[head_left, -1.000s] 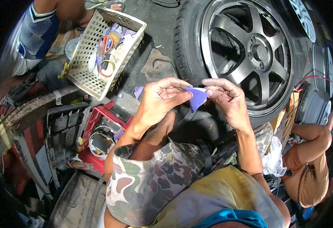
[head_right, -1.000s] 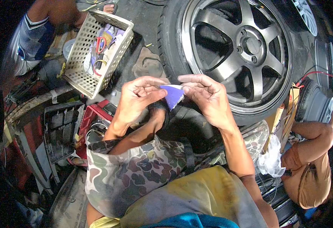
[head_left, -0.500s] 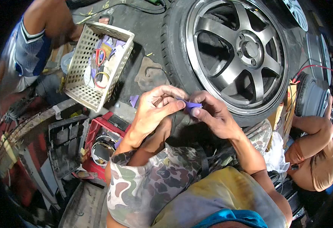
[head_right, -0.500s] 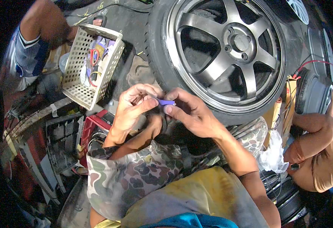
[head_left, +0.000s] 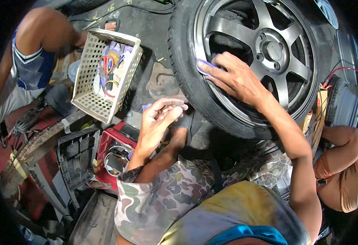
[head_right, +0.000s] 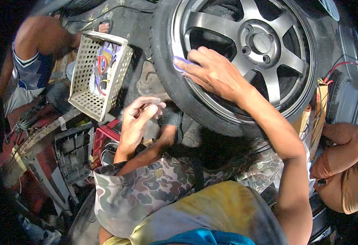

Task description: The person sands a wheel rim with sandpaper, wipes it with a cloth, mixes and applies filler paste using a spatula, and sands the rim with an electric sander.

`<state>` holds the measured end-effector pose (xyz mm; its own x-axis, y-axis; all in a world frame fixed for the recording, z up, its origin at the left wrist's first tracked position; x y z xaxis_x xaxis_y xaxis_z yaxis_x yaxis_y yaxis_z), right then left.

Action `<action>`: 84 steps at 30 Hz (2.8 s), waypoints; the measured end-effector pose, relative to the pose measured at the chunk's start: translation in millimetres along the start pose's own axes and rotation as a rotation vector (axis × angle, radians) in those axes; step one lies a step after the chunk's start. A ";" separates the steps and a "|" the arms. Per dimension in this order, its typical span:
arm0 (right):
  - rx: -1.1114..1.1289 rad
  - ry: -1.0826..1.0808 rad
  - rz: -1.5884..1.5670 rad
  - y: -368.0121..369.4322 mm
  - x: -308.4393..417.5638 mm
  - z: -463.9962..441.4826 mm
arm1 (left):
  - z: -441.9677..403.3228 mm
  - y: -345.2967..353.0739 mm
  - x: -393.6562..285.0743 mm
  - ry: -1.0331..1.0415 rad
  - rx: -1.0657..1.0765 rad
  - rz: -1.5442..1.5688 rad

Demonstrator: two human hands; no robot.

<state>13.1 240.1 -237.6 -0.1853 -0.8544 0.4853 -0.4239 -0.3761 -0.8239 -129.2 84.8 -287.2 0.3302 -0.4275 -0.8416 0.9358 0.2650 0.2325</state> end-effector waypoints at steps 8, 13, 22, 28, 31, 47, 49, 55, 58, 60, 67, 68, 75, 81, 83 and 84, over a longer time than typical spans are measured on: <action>-0.010 -0.066 0.033 5.1 -6.9 -17.4 | -5.3 6.5 0.6 -0.013 0.037 -0.031; 0.094 -0.093 0.041 4.7 -3.3 -17.4 | -4.3 5.3 7.2 -0.052 0.030 -0.041; 0.117 -0.065 0.047 8.1 -7.5 -10.8 | -6.3 4.3 10.6 -0.075 0.041 -0.068; 0.137 -0.005 -0.051 7.3 -0.6 10.1 | -6.1 10.1 -2.4 -0.044 0.092 -0.101; 0.103 -0.037 0.052 5.1 -4.0 -2.3 | -3.3 13.1 14.1 -0.068 0.120 -0.099; 0.096 0.052 0.063 10.6 4.3 12.9 | -2.7 1.0 1.3 -0.026 0.068 -0.091; 0.060 0.022 0.136 8.1 -0.6 -7.1 | -2.4 7.1 7.6 -0.033 0.098 -0.094; 0.177 0.040 0.143 12.7 1.4 7.6 | 0.3 1.1 4.0 0.003 0.100 -0.073; 0.106 -0.028 0.159 5.5 1.6 9.5 | -3.7 11.3 5.0 -0.018 0.105 -0.077; 0.071 0.037 0.174 -1.7 -10.1 -14.7 | -6.8 19.3 10.0 -0.056 0.182 -0.033; -0.015 0.100 0.121 8.4 8.8 4.8 | -10.5 22.2 6.3 -0.002 0.141 -0.147; -0.060 0.126 0.103 8.9 1.7 -12.0 | -14.8 23.6 3.6 0.008 0.144 -0.157; -0.035 0.225 0.142 8.2 21.0 6.6 | -11.0 9.1 2.2 0.018 0.106 -0.178; -0.057 0.225 0.139 11.9 13.4 12.9 | -2.3 -1.9 -0.4 0.058 0.081 -0.160; -0.049 0.221 0.167 11.4 13.7 15.9 | -5.5 -2.6 7.4 0.029 0.072 -0.141; -0.057 0.244 0.188 10.3 16.9 22.2 | -3.3 -0.7 12.5 -0.015 0.081 -0.143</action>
<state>25.3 213.8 -244.4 -0.4691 -0.7934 0.3878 -0.4101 -0.1932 -0.8914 -126.1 82.2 -299.5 0.1939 -0.4693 -0.8615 0.9802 0.1297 0.1499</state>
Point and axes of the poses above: each hand's wrist, its own z-axis away from the middle knuckle, its own y-axis out of the palm, x = y × z, the point moved 9 cm from there along -z, towards the middle knuckle
